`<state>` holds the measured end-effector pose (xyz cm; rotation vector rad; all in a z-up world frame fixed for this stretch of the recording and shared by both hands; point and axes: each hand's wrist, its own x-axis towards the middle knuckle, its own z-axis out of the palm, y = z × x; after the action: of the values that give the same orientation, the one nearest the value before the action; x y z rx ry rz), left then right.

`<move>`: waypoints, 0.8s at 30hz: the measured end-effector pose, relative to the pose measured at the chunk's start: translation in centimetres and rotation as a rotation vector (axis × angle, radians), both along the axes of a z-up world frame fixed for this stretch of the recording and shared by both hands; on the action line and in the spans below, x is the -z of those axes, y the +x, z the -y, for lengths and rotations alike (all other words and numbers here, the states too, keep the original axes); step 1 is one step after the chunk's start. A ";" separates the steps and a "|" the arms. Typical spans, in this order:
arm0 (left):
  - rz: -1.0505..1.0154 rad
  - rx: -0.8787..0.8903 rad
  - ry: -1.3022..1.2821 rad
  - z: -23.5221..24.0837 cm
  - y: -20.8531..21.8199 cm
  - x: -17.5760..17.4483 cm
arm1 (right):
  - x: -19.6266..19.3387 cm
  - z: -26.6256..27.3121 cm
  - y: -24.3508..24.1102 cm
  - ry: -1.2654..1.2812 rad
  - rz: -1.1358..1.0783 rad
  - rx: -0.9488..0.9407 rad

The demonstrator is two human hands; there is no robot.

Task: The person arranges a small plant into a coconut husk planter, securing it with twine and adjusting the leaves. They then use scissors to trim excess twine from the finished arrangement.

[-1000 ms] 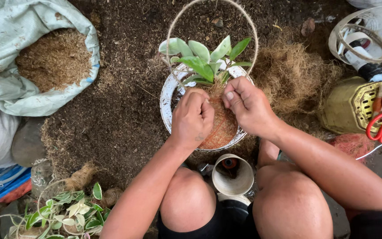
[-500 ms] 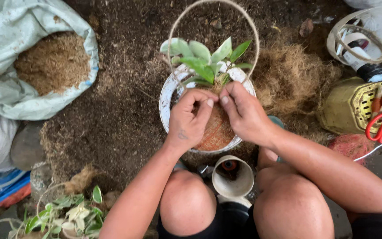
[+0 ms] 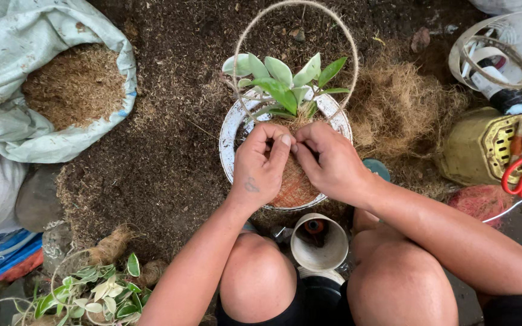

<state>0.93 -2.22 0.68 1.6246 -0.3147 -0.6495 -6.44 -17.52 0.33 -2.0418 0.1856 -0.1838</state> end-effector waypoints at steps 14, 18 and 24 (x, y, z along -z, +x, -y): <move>0.899 -0.122 0.259 -2.5 2.6 -3.1 | 1.4 0.1 -0.3 0.135 -0.108 0.093; 0.660 0.033 0.460 -0.6 0.4 -2.0 | 1.5 -0.1 -0.1 0.093 -0.009 0.059; 0.178 0.055 0.429 1.1 1.6 -1.4 | 1.6 -0.3 0.0 0.065 0.000 0.073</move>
<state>2.53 -3.33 2.09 2.0971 -0.3680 -0.6443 -6.44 -17.23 -1.31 -1.9714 0.2628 -0.2208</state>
